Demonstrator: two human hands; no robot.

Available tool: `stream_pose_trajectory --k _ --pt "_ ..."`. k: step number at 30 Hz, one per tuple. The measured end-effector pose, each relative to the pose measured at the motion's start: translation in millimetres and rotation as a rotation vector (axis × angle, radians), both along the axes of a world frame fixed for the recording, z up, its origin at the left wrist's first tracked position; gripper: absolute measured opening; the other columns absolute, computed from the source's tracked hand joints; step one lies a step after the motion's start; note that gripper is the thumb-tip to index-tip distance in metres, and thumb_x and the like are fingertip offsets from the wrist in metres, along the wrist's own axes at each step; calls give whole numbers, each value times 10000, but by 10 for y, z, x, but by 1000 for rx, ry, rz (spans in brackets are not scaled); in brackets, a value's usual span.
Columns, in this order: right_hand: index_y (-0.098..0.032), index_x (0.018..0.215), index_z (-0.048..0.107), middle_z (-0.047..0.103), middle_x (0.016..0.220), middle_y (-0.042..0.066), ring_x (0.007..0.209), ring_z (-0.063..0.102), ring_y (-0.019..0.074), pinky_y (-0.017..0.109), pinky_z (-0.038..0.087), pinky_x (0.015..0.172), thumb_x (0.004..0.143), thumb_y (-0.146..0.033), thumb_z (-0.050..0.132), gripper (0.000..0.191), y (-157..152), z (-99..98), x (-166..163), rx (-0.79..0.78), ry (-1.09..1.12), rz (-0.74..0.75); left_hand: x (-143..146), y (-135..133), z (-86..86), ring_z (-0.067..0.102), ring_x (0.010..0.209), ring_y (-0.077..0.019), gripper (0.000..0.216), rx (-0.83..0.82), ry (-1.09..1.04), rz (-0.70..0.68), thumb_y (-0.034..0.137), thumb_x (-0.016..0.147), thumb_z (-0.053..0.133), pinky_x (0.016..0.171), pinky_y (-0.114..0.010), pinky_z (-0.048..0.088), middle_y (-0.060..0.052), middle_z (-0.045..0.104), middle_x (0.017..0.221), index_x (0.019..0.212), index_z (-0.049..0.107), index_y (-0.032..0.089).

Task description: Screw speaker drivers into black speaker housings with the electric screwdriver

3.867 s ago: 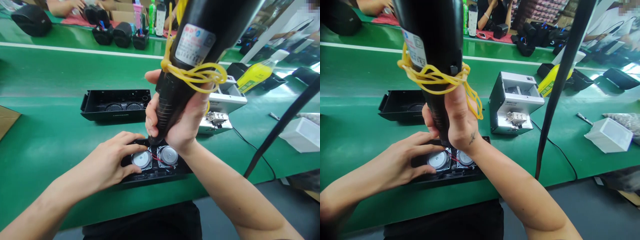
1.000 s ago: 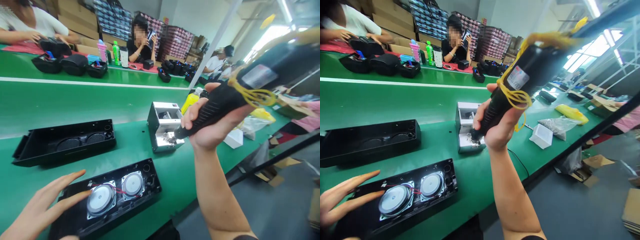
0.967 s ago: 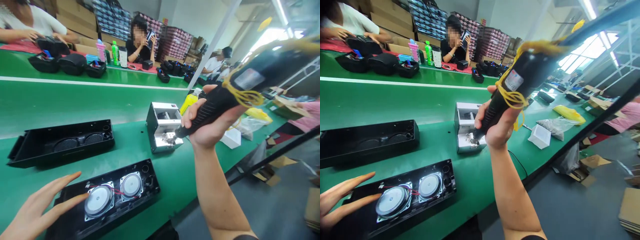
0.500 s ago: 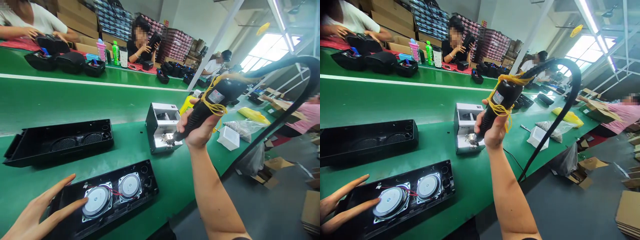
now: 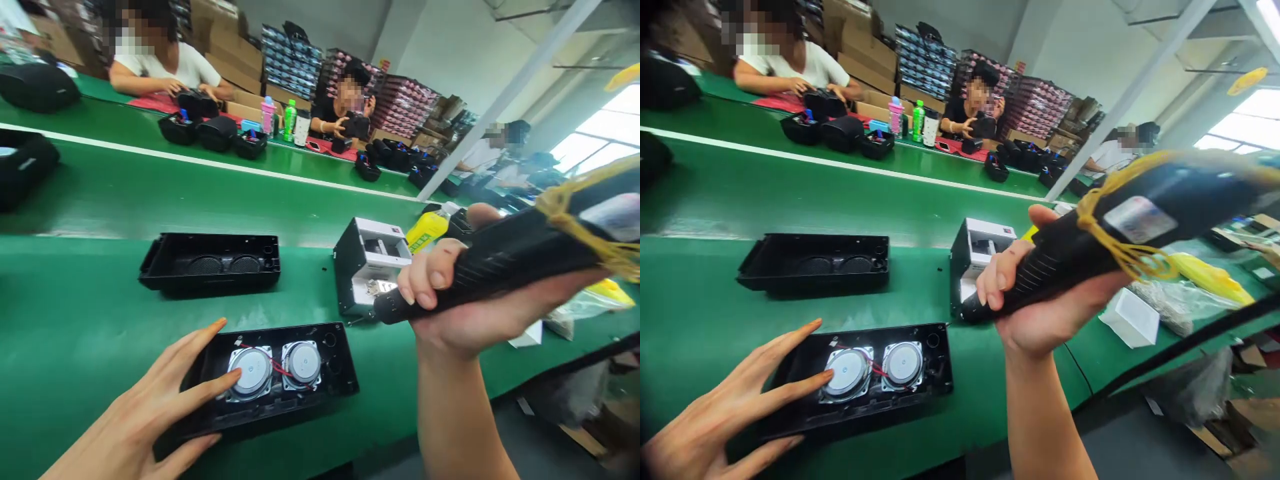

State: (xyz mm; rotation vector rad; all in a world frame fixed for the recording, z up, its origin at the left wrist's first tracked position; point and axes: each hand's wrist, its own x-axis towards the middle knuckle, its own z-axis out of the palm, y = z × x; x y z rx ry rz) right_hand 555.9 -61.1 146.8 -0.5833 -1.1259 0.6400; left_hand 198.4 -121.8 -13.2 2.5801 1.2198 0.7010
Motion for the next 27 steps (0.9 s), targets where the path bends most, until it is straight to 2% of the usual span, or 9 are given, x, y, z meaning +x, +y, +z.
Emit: stream_pose_trajectory --k 4,7,10,13,15,19,22,27 --pt "-302 1107 762 562 524 -92 331 375 126 263 344 293 840 -763 835 538 -19 156 -510 -104 42 188 65 -124 125 484 1603 -414 547 61 84 5 293 1020 652 1148 -650 613 -69 221 1874 1550 609 421" --pt "-318 1065 747 554 502 -93 336 397 135 259 363 304 816 -817 815 561 10 175 -926 -178 66 314 134 -197 181 440 1631 -412 590 12 62 47 233 986 702 1184 -658 584 -110 246 1861 1545 605 394" --pt "-311 1105 712 567 507 -91 325 419 139 252 356 308 849 -875 731 620 64 69 -1288 -176 57 425 186 -225 204 443 1628 -405 665 -54 23 70 153 933 740 1210 -661 562 -128 306 1833 1538 605 394" --pt "-301 1159 692 594 548 -84 341 460 141 252 376 331 902 -887 660 641 113 -130 -1530 -184 39 542 206 -234 219 439 1625 -409 706 -106 -10 76 94 905 729 1229 -676 540 -131 316 1826 1536 610 387" --pt "-292 1186 696 602 572 -79 348 467 138 256 394 344 909 -894 640 665 133 -275 -1622 -180 10 593 208 -239 231 431 1624 -426 699 -136 -18 75 95 909 719 1230 -695 529 -128 295 1834 1537 615 384" --pt "-279 1207 700 599 596 -75 349 457 133 270 410 360 927 -879 618 668 162 -506 -1698 -166 -46 596 209 -243 256 446 1609 -438 678 -160 -20 72 122 924 722 1230 -697 526 -138 311 1825 1543 620 378" --pt "-272 1149 692 581 586 -70 346 453 138 274 395 359 947 -877 568 651 193 -615 -1708 -175 -90 572 215 -236 265 451 1603 -446 677 -158 -23 72 124 905 750 1231 -688 530 -143 313 1824 1530 639 359" --pt "-271 1204 695 567 624 -67 366 454 122 254 401 376 1026 -819 469 619 234 -716 -1714 -149 -119 570 231 -218 250 440 1607 -442 696 -169 -31 71 124 911 751 1233 -693 520 -147 288 1832 1551 617 363"
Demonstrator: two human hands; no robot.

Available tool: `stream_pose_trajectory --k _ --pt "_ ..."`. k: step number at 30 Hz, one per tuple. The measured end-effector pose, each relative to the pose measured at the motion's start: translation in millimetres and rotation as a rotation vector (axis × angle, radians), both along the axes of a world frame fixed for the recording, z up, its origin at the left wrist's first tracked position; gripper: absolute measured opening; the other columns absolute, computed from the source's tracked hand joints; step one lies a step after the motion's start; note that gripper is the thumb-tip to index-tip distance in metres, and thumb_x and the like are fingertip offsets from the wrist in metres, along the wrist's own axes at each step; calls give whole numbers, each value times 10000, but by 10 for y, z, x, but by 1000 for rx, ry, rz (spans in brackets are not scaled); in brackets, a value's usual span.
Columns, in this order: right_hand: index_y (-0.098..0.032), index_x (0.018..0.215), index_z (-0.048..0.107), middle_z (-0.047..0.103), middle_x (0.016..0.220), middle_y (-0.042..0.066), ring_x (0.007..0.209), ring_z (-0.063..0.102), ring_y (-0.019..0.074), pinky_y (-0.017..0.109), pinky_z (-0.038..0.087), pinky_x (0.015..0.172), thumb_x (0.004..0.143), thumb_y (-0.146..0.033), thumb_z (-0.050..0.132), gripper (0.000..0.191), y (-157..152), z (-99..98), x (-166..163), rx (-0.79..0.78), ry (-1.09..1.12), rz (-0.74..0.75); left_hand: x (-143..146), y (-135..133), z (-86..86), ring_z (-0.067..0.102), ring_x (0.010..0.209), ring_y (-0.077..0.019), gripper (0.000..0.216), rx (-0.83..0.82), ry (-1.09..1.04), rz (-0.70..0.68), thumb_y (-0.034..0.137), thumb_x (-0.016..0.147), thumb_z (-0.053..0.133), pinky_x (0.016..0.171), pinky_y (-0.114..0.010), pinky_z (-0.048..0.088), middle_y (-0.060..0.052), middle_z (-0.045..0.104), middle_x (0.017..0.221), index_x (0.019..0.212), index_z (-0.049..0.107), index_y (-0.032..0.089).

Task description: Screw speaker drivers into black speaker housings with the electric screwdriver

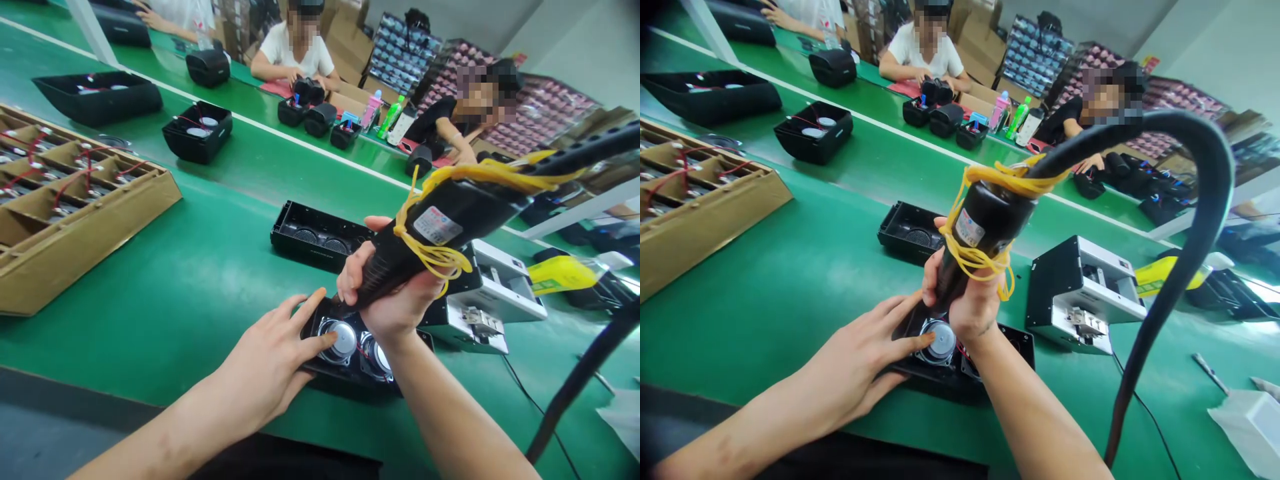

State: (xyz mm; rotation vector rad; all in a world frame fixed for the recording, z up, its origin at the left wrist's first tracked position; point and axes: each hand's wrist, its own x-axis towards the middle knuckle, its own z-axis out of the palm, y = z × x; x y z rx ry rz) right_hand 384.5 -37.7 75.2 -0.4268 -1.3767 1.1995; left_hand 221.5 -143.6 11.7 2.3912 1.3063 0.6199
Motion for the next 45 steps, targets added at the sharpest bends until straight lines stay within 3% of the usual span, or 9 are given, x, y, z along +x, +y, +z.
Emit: stream_pose_trajectory --k 4,10,17,25,34,38,41,45 --pt "-234 1145 705 560 610 -64 362 452 117 252 397 376 991 -879 497 694 6 -11 -11 -11 -37 -9 17 13 -2 429 1613 -440 706 -9 -5 -4 127 910 756 1239 -684 515 -150 295 1826 1555 607 372" --pt "-233 1252 689 560 605 -71 358 444 127 269 389 376 925 -940 535 794 8 -19 -11 -61 -57 -29 21 23 23 423 1617 -439 656 -26 -5 -6 147 929 738 1259 -678 495 -160 301 1820 1546 629 342" --pt "-264 1257 679 573 645 -66 393 467 121 267 419 398 1000 -872 507 682 41 -67 -10 -41 -38 13 10 7 29 423 1619 -426 653 -18 -5 -9 145 931 740 1252 -658 512 -159 308 1819 1546 631 334" --pt "-262 1221 635 558 618 -78 372 448 118 252 406 379 935 -929 558 731 81 -109 -49 -99 -49 13 23 10 28 453 1587 -439 636 2 -30 8 132 928 726 1186 -656 572 -162 341 1798 1527 644 331" --pt "-262 1136 671 587 600 -66 352 420 100 219 369 362 822 -964 679 769 -7 -157 -60 -171 -2 118 5 -3 21 409 1624 -454 716 -49 -33 2 139 858 764 1290 -702 444 -169 292 1810 1531 634 346" --pt "-266 1167 662 594 635 -58 376 451 104 220 372 381 813 -964 690 783 -12 -257 -21 -206 10 123 13 45 -101 405 1622 -487 808 -54 -22 -12 195 771 879 1279 -720 438 -188 283 1813 1524 634 356" --pt "-268 1173 663 592 637 -56 387 456 102 225 380 406 816 -967 682 785 -9 -347 -2 -238 12 125 21 119 -291 492 1554 -487 774 42 -21 -35 332 757 950 1239 -707 488 -197 326 1782 1479 672 364" --pt "-279 1186 672 601 675 -50 424 434 90 224 353 435 803 -982 677 800 -43 -377 -21 -288 7 72 35 213 -587 563 1484 -466 711 193 40 -33 462 816 944 1161 -657 571 -149 256 1823 1473 670 458"
